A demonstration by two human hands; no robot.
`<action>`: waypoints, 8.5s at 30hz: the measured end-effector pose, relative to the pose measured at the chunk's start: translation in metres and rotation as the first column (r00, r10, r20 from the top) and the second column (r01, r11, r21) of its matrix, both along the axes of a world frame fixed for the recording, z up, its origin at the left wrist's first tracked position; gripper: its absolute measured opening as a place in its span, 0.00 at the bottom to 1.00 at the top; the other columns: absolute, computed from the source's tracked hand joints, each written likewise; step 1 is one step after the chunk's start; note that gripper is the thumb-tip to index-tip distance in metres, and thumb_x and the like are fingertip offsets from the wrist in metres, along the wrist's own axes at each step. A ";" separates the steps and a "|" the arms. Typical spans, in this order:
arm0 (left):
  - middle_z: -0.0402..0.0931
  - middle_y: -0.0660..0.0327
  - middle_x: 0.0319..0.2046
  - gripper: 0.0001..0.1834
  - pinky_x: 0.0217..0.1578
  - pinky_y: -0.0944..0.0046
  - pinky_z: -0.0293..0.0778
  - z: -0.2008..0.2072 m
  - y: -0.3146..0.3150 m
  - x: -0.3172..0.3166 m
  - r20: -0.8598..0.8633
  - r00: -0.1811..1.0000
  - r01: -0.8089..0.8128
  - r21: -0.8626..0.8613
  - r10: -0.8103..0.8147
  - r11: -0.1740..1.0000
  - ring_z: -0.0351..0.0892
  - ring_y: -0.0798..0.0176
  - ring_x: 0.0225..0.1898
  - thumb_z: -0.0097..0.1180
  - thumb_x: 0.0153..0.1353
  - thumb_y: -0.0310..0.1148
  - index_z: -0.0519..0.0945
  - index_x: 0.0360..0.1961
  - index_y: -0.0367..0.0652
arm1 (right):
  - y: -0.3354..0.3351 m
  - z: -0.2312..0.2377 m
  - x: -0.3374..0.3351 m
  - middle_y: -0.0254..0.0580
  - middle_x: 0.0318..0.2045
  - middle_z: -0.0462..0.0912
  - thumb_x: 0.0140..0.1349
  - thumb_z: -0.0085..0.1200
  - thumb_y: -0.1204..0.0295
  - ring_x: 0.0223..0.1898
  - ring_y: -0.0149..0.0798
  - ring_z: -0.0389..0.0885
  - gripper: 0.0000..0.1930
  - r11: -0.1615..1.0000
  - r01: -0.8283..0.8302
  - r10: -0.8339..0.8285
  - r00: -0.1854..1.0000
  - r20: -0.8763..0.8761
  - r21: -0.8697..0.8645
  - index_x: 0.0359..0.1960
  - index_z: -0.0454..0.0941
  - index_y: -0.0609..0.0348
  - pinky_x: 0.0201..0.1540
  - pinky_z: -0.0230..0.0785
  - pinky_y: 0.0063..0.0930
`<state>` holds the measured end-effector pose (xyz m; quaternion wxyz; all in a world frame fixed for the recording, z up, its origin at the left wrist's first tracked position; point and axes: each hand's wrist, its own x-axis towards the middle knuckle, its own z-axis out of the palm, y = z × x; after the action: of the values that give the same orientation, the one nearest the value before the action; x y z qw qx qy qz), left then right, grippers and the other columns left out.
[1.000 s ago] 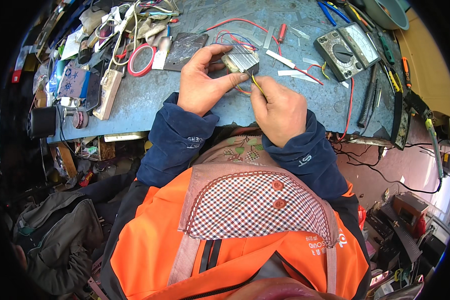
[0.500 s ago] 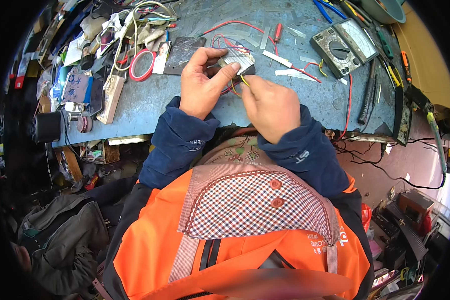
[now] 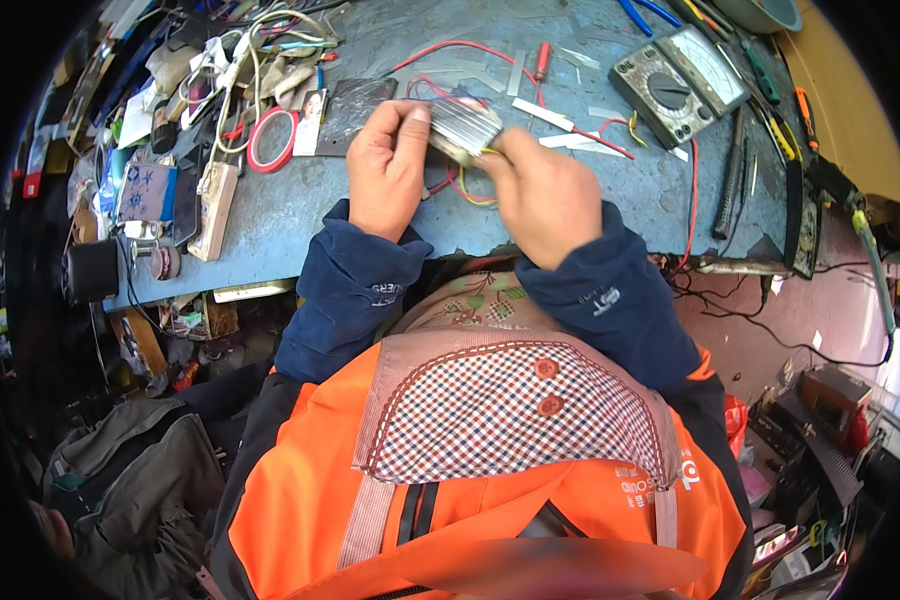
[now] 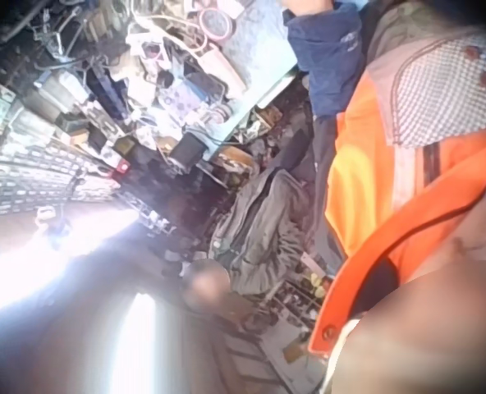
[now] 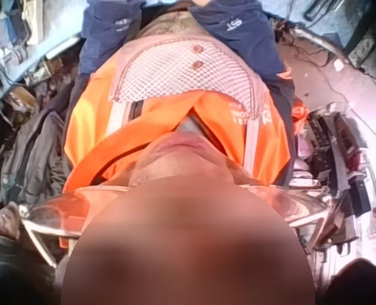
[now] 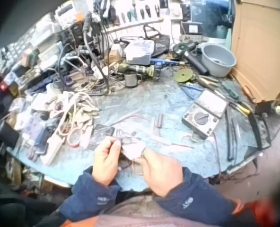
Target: The person assembles a small white plastic housing with a red cylindrical component and wires. They insert a metal heat sink into the housing, then use a screwdriver to tighten screws securing the assembly. The person repeatedly adjusts the wires and housing during the process.
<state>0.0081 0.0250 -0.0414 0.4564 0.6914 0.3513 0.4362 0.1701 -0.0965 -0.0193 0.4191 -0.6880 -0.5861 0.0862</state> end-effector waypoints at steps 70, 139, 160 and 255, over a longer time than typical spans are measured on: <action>0.87 0.56 0.50 0.19 0.53 0.67 0.83 0.013 -0.002 0.002 0.173 0.982 0.108 -0.196 -0.074 0.975 0.87 0.67 0.50 0.72 0.68 0.22 0.83 0.58 0.31 | 0.009 0.003 0.012 0.50 0.32 0.86 0.66 0.71 0.69 0.32 0.54 0.86 0.09 0.988 -0.128 0.129 0.992 -0.007 0.091 0.38 0.84 0.60 0.35 0.76 0.41; 0.85 0.48 0.58 0.32 0.61 0.60 0.84 0.008 -0.005 -0.002 0.356 0.925 0.240 -0.278 -0.132 0.930 0.86 0.59 0.58 0.69 0.66 0.15 0.74 0.71 0.26 | 0.003 0.006 0.004 0.56 0.40 0.90 0.69 0.65 0.79 0.39 0.54 0.92 0.09 0.957 -0.141 0.151 0.988 -0.022 0.254 0.50 0.85 0.64 0.41 0.84 0.40; 0.88 0.53 0.50 0.24 0.54 0.64 0.84 0.021 -0.007 0.005 0.210 0.974 0.154 -0.329 -0.087 0.932 0.88 0.65 0.51 0.74 0.64 0.20 0.79 0.59 0.30 | 0.000 0.013 0.044 0.50 0.36 0.90 0.64 0.71 0.74 0.37 0.53 0.91 0.16 0.931 -0.364 0.365 0.930 -0.032 0.043 0.52 0.85 0.64 0.40 0.82 0.39; 0.88 0.62 0.43 0.12 0.44 0.71 0.80 0.006 0.000 0.006 0.176 0.975 0.158 -0.128 -0.134 0.979 0.84 0.75 0.43 0.68 0.71 0.24 0.86 0.54 0.33 | 0.059 0.028 0.076 0.45 0.32 0.90 0.70 0.66 0.59 0.34 0.41 0.88 0.16 0.982 -0.175 0.177 0.984 0.034 -0.065 0.47 0.91 0.60 0.41 0.78 0.37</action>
<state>0.0142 0.0254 -0.0352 0.5627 0.6426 0.2901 0.4316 0.2463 -0.0371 0.0092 0.3767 -0.6477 -0.6499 0.1274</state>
